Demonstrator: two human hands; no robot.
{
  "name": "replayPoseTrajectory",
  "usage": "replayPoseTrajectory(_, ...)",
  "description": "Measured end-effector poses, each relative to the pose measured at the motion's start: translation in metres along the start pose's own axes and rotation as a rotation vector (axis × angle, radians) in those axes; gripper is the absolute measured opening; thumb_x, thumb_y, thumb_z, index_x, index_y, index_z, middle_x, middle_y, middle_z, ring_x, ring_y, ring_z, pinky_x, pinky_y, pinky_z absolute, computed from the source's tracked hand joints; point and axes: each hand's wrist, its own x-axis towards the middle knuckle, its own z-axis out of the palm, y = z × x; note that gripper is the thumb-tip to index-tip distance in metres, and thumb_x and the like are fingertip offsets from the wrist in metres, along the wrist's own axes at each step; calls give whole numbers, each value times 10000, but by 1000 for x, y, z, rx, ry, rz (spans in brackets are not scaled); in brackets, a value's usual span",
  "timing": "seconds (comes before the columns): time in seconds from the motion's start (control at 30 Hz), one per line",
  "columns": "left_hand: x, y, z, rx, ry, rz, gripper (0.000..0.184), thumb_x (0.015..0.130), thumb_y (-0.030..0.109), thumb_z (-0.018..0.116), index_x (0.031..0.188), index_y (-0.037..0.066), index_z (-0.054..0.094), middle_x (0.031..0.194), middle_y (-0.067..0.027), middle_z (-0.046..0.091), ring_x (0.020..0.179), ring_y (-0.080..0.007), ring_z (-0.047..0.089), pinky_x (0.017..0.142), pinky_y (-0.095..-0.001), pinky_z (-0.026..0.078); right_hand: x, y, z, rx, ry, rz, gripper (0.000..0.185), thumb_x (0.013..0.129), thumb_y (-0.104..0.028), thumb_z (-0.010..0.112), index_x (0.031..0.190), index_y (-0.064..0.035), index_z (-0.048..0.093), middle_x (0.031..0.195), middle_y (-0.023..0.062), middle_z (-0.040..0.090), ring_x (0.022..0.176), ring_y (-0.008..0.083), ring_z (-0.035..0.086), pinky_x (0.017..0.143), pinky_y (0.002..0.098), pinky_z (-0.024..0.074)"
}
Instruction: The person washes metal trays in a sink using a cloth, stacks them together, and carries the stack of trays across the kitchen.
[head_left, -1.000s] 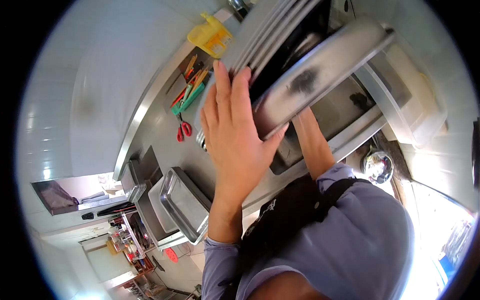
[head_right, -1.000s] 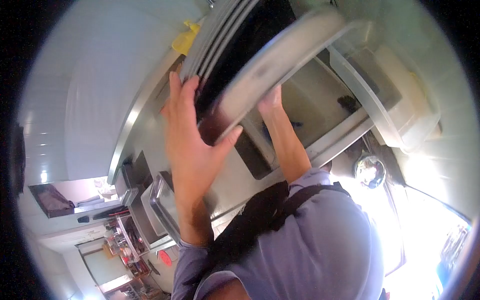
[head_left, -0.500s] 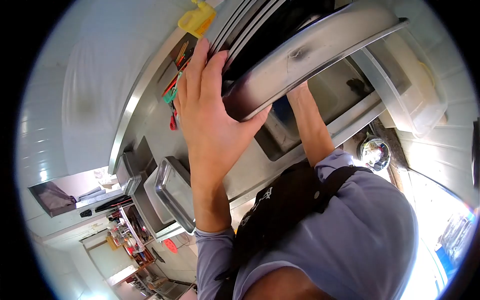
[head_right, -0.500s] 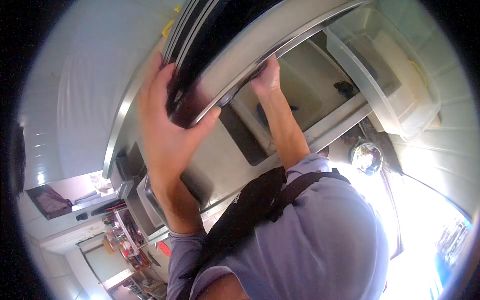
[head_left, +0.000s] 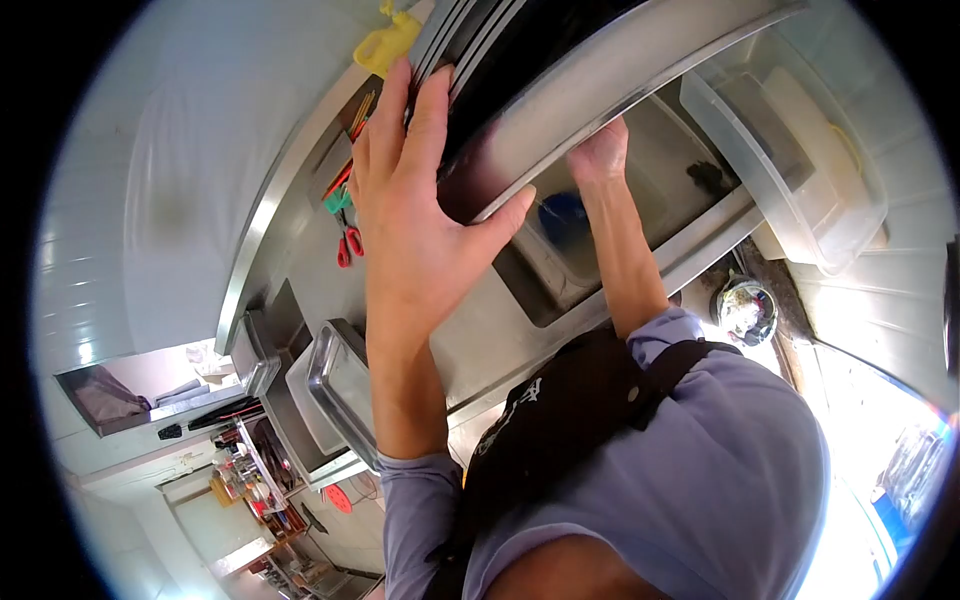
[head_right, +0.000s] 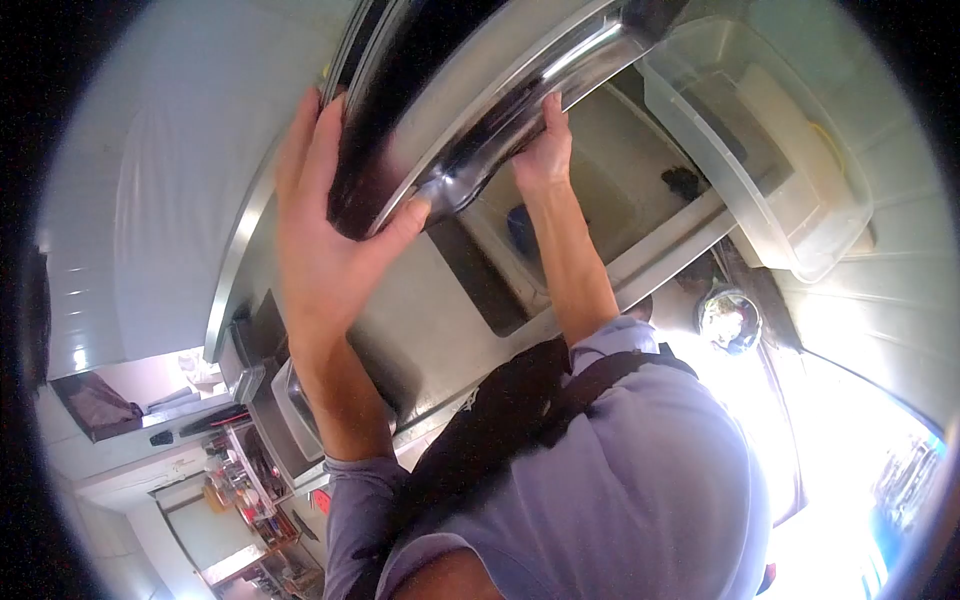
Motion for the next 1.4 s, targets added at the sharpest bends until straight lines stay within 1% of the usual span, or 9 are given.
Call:
replayPoseTrajectory(0.27, -1, 3, -1, 36, -16, -15, 812, 622, 230, 814, 1319, 23, 452, 1411, -215, 357, 1258, -341, 414, 1014, -368, 353, 2, 2, -2, -23, 41, -29, 352, 971, -276, 413, 1263, -82, 450, 1214, 72, 539, 1122, 246, 511, 983, 415, 410)
replayPoseTrajectory(0.37, -2, 0, 3, -11, 0, -31, 836, 563, 201, 818, 1314, 89, 467, 1416, -184, 350, 1215, -362, 392, 1012, -436, 306, -6, 1, 10, -7, 88, 6, 371, 967, -286, 425, 1262, -64, 459, 1240, 83, 527, 1144, 254, 496, 1007, 416, 383)
replayPoseTrajectory(0.63, -3, -2, 3, 0, -36, -21, 846, 563, 222, 821, 1319, 95, 464, 1421, -166, 348, 1219, -362, 386, 1017, -442, 293, -3, 13, 3, 25, 165, 57, 414, 952, -329, 463, 1272, -66, 465, 1292, 90, 502, 1185, 259, 467, 1030, 421, 352)
replayPoseTrajectory(0.73, -3, -4, 4, 2, -26, -16, 843, 566, 226, 818, 1318, 85, 464, 1417, -167, 355, 1215, -365, 390, 1016, -445, 297, -4, 12, 4, 20, 177, 73, 408, 950, -325, 471, 1264, -64, 469, 1271, 94, 517, 1172, 260, 479, 1020, 422, 364)
replayPoseTrajectory(0.83, -2, -4, 4, 9, -36, -33, 825, 604, 218, 816, 1324, 44, 452, 1413, -194, 355, 1239, -351, 406, 1012, -399, 340, -2, 14, 5, -64, 254, 37, 405, 918, -370, 484, 1147, -46, 561, 1144, 96, 601, 1043, 264, 564, 928, 432, 458)
replayPoseTrajectory(0.97, -1, -5, 5, -11, -42, -44, 820, 631, 215, 816, 1329, 13, 436, 1404, -222, 354, 1240, -340, 428, 1002, -374, 371, -5, 9, 15, -83, 314, 44, 376, 922, -296, 475, 1177, -28, 535, 1176, 102, 588, 1086, 261, 550, 968, 426, 432)
replayPoseTrajectory(1.03, -3, -9, 7, -34, -12, -61, 826, 606, 219, 809, 1325, 41, 444, 1398, -217, 363, 1208, -372, 416, 1000, -424, 346, -9, 6, 21, -96, 321, 41, 367, 919, -278, 473, 1185, -32, 530, 1182, 98, 587, 1100, 254, 545, 978, 420, 424)
replayPoseTrajectory(1.07, -3, -11, 8, -45, 4, -71, 829, 594, 222, 805, 1324, 56, 448, 1395, -214, 367, 1192, -388, 410, 999, -449, 334, -11, 4, 24, -96, 313, 42, 367, 916, -274, 474, 1187, -33, 528, 1183, 97, 587, 1106, 251, 543, 979, 419, 423)
replayPoseTrajectory(1.4, -9, -11, 1, 9, 29, -95, 890, 563, 230, 820, 1348, 85, 426, 1380, -239, 354, 1196, -417, 397, 986, -462, 347, -9, 3, 15, -62, 121, 38, 376, 897, -296, 499, 1166, -37, 544, 1152, 84, 602, 1072, 246, 557, 956, 405, 435)
